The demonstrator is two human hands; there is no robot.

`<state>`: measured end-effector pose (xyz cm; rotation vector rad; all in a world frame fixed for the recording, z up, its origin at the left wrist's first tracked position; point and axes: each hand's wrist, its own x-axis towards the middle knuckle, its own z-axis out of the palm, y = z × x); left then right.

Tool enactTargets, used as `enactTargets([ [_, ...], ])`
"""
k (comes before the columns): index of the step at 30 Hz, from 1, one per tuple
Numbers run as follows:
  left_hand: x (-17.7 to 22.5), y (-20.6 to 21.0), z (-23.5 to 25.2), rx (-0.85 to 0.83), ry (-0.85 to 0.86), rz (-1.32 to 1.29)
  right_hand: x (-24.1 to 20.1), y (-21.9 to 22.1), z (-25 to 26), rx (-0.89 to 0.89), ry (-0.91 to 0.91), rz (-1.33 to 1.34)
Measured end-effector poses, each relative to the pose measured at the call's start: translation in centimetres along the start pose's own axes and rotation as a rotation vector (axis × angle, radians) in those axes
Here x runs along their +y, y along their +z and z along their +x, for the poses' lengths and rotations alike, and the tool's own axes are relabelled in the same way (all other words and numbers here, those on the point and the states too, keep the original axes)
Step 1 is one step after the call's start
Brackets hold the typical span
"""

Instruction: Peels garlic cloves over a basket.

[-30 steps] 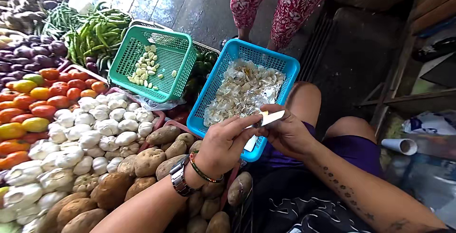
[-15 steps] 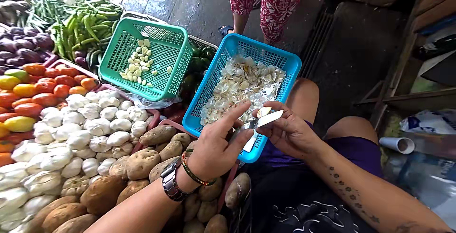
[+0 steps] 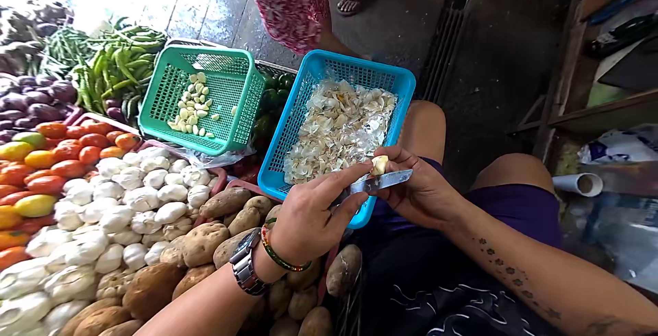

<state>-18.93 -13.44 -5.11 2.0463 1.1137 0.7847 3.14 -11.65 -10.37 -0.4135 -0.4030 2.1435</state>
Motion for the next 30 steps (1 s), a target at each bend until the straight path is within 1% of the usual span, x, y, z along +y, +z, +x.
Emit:
enactTargets([
  [13, 0.9, 0.1, -0.3, 0.013, 0.085, 0.053, 0.1, 0.8, -1.4, -0.022, -0.045, -0.021],
  [17, 1.0, -0.1, -0.4, 0.007, 0.089, -0.035, 0.1, 1.0, -1.6, -0.023, -0.067, -0.057],
  [21, 1.2, -0.3, -0.3, 0.007, 0.029, -0.155, -0.3, 1.0, -1.6, -0.056, -0.099, -0.120],
  [24, 0.9, -0.4, -0.2, -0.009, 0.019, -0.196, -0.4, 0.8, -1.6, -0.081, -0.120, -0.178],
  [28, 0.9, 0.0, -0.2, -0.014, -0.006, -0.194, 0.0, 0.7, -1.3, -0.052, -0.185, -0.315],
  [30, 0.7, 0.1, -0.1, -0.003, -0.023, -0.196, 0.3, 0.8, -1.1, -0.027, -0.258, -0.414],
])
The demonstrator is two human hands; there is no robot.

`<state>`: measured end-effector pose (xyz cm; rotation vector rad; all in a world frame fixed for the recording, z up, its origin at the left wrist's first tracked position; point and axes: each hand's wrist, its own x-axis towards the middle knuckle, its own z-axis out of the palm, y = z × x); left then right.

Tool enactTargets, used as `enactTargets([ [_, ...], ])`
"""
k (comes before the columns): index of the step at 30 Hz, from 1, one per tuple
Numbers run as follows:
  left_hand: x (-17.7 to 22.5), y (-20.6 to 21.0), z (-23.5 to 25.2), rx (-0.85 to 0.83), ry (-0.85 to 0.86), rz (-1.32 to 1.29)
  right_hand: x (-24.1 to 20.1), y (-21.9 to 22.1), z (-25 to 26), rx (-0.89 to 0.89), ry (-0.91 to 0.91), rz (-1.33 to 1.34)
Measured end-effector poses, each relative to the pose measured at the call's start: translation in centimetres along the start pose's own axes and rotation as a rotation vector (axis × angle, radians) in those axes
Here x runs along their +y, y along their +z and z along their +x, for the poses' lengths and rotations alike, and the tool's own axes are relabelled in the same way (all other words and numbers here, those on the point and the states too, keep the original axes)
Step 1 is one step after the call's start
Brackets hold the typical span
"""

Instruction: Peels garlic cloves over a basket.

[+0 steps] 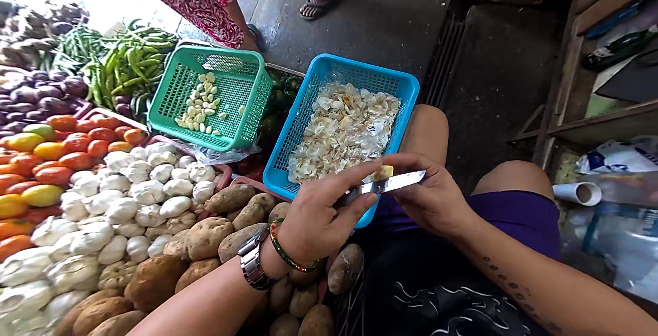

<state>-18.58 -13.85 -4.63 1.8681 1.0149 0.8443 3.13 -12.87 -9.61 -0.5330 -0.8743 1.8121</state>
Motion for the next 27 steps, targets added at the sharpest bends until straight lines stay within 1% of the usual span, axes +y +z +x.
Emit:
enactTargets([
  [2, -0.1, -0.1, 0.1, 0.011, -0.013, -0.017, 0.3, 0.3, 0.2, 0.023, -0.092, -0.096],
  [5, -0.2, -0.3, 0.2, 0.032, -0.023, -0.028, 0.4, 0.8, 0.5, 0.052, -0.177, -0.181],
  [10, -0.4, -0.3, 0.3, 0.076, -0.042, -0.041, 0.7, 1.4, 1.4, 0.084, -0.267, -0.250],
  [17, -0.4, -0.5, 0.5, 0.126, -0.063, -0.032, 1.2, 1.8, 2.5, 0.139, -0.390, -0.446],
  [20, -0.4, -0.3, 0.5, 0.153, -0.070, -0.024, 1.4, 2.1, 2.9, 0.174, -0.431, -0.490],
  [24, -0.3, 0.1, 0.5, 0.207, -0.090, -0.071, 1.2, 2.4, 3.7, 0.183, -0.493, -0.618],
  [27, -0.1, 0.1, 0.6, 0.256, -0.111, -0.131, 0.9, 2.8, 4.4, 0.180, -0.517, -0.653],
])
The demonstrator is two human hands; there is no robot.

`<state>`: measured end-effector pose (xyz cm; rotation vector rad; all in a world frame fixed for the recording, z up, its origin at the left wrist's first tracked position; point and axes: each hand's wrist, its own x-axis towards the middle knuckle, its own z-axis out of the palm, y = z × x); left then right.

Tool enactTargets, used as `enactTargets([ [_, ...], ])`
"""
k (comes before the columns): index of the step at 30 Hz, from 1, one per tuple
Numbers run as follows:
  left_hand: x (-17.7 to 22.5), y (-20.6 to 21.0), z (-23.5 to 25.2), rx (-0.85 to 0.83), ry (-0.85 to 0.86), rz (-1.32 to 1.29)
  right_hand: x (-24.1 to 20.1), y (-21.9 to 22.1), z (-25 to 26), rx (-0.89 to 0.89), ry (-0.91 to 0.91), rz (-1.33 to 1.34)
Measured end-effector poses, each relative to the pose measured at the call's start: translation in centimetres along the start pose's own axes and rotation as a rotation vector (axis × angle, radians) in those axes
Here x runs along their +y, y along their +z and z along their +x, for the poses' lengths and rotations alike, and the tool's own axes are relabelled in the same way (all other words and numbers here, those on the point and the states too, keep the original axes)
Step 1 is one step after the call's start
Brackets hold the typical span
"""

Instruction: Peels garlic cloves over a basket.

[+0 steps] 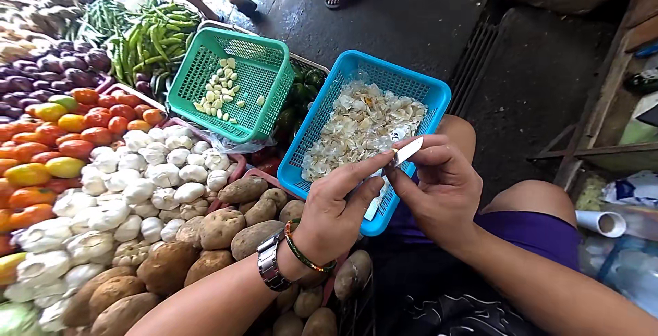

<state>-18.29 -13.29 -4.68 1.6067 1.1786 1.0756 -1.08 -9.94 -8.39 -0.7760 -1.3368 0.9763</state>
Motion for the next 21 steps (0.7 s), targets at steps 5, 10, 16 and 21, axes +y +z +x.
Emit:
enactTargets([
  [5, 0.5, -0.4, 0.3, 0.085, -0.094, -0.095, 0.1, 0.5, 1.1, -0.039, -0.083, 0.002],
  [10, 0.8, -0.7, 0.3, 0.054, -0.055, -0.140, 0.4, 0.5, 1.6, -0.050, -0.111, 0.025],
  [16, 0.8, -0.6, 0.3, 0.009, -0.003, -0.052, 0.6, 0.5, 1.4, -0.024, -0.167, 0.014],
  [21, 0.8, -0.6, 0.2, 0.009, 0.008, -0.049, 0.7, 0.7, 1.1, -0.007, -0.187, 0.008],
])
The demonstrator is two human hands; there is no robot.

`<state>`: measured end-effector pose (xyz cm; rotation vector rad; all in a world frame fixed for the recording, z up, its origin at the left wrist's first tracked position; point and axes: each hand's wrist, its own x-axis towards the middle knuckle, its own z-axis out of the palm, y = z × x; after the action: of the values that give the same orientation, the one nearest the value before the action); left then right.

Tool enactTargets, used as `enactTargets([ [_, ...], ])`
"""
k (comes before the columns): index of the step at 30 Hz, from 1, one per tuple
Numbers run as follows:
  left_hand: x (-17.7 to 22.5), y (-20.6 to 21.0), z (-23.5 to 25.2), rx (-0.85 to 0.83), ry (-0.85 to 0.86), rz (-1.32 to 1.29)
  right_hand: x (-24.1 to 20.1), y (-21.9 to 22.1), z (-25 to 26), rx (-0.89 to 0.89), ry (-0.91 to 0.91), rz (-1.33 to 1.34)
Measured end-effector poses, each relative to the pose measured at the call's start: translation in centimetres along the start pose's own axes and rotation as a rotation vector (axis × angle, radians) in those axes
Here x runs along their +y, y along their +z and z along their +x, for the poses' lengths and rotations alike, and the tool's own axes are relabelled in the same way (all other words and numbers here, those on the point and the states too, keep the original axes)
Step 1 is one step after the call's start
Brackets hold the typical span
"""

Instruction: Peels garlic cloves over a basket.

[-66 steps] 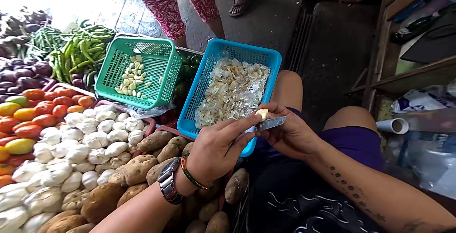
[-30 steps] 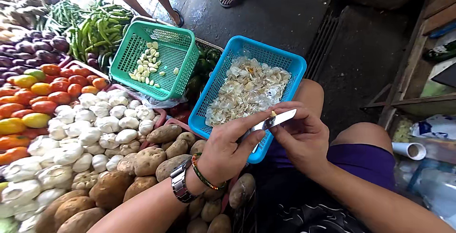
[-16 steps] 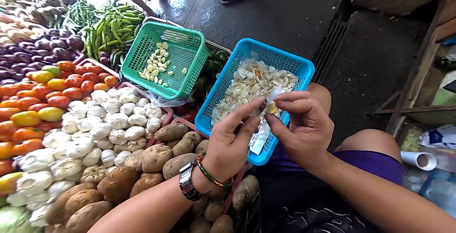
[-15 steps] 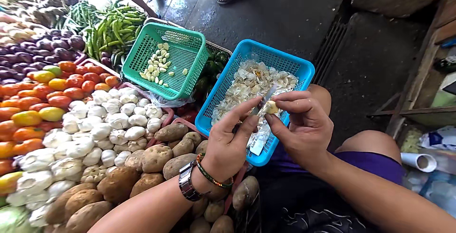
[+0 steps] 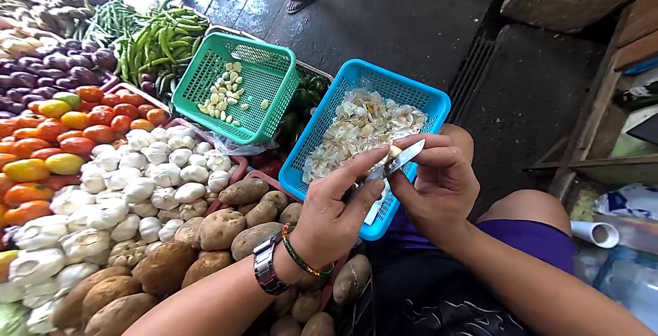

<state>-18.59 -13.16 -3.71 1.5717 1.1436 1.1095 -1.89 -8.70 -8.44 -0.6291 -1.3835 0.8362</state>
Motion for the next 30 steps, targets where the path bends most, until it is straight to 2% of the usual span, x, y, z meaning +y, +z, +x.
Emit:
enactTargets([
  [18, -0.3, 0.3, -0.1, 0.014, -0.070, -0.107, 0.8, -0.1, 0.3, -0.002, -0.182, -0.260],
  [23, -0.3, 0.3, 0.1, 0.036, -0.199, -0.167, 1.2, -0.4, 0.1, 0.012, -0.206, -0.213],
  [26, -0.6, -0.1, 0.4, 0.067, -0.328, -0.208, 0.6, -0.8, 0.2, 0.025, -0.059, 0.032],
  [30, -1.0, -0.5, 0.9, 0.105, -0.533, -0.211, -0.1, -1.9, 0.7, 0.087, 0.334, 0.418],
])
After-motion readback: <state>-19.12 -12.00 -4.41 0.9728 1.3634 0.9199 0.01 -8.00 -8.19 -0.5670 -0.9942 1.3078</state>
